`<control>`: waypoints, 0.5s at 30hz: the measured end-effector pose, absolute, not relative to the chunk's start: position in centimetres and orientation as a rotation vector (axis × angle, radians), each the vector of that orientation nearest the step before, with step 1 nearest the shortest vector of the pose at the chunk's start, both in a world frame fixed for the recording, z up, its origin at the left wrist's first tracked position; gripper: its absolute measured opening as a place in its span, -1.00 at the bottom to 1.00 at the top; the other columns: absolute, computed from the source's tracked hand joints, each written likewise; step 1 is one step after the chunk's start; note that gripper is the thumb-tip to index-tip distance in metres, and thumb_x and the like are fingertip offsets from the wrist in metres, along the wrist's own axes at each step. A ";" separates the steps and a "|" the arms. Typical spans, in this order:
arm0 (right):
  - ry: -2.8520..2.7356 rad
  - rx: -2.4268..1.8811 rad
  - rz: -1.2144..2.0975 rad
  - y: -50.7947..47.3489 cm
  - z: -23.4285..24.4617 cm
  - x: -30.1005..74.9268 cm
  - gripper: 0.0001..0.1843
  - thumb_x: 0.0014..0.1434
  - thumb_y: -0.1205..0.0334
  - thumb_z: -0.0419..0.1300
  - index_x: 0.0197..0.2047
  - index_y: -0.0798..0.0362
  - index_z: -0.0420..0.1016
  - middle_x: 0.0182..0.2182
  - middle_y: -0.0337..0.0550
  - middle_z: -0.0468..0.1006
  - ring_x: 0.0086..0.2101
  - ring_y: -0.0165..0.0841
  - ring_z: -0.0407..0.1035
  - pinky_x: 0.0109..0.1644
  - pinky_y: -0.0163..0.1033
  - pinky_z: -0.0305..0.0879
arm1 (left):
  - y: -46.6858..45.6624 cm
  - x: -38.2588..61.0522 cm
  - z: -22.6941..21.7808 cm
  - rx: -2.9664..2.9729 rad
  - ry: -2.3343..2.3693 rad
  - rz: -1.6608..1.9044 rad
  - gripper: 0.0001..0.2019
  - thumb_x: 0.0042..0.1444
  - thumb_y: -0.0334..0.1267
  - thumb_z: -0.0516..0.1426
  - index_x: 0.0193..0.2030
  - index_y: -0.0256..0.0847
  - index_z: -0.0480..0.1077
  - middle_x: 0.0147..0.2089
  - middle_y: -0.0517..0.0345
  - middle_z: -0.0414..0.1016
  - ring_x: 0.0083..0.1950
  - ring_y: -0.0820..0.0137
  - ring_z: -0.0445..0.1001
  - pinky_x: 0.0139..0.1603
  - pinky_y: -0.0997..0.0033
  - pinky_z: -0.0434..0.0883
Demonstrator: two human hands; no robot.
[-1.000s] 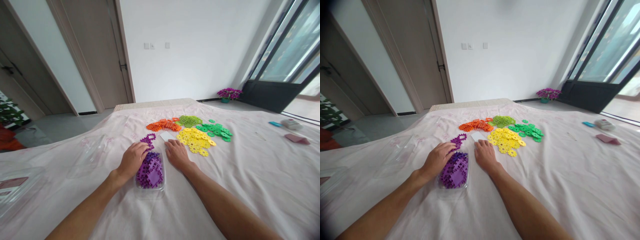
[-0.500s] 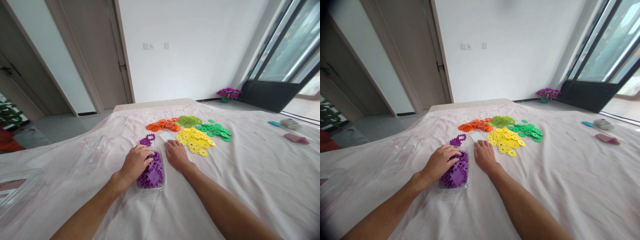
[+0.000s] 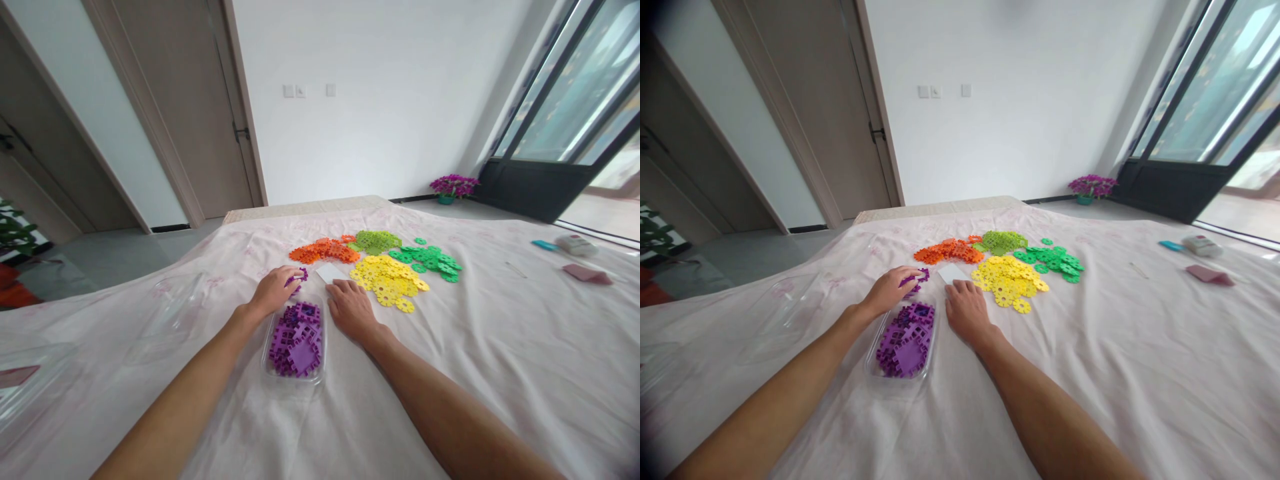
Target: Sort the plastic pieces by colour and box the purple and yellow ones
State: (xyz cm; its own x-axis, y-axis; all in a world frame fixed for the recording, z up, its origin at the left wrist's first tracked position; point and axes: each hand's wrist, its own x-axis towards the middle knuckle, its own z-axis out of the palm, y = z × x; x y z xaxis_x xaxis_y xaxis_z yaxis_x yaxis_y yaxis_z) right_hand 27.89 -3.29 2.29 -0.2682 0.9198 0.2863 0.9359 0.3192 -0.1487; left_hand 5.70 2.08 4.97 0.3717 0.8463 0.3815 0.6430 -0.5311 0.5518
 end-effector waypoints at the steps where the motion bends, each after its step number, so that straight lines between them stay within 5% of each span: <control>1: -2.272 -1.661 -0.072 -3.3 2.3 27.9 -0.64 0.35 0.19 -0.03 0.15 -0.05 0.39 0.16 -0.06 0.38 0.10 -0.17 0.18 0.19 -0.10 0.04 | 2.6 5.8 4.8 2.273 1.294 0.909 -0.73 0.18 -0.19 0.09 -0.06 -0.07 0.56 0.06 0.11 0.57 0.13 0.24 0.47 0.24 0.25 0.31; 7: -2.275 -1.671 -0.049 -3.3 2.4 27.9 -0.63 0.35 0.17 -0.02 0.15 -0.04 0.39 0.16 -0.06 0.37 0.11 -0.17 0.17 0.19 -0.10 0.04 | 4.6 5.0 2.8 1.934 1.266 0.949 -0.58 0.27 0.00 -0.03 -0.02 -0.17 0.54 0.06 0.01 0.58 0.12 0.25 0.50 0.22 0.21 0.34; 15: -2.272 -1.646 -0.062 -3.3 2.3 28.0 -0.64 0.34 0.19 -0.01 0.14 -0.04 0.39 0.14 -0.07 0.39 0.10 -0.19 0.18 0.19 -0.12 0.04 | 4.1 3.7 2.2 2.380 1.360 0.803 -0.75 0.07 -0.09 0.26 -0.13 -0.10 0.56 -0.04 0.05 0.59 0.00 0.21 0.48 0.18 0.19 0.29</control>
State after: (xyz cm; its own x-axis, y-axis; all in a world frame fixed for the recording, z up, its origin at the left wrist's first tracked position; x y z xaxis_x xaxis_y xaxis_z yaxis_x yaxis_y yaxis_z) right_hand 27.97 -3.28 2.32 -0.2751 0.9160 0.2919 0.9306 0.3300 -0.1583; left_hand 3.70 4.13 2.20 0.4007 0.8567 0.3249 0.6983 -0.5151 0.4970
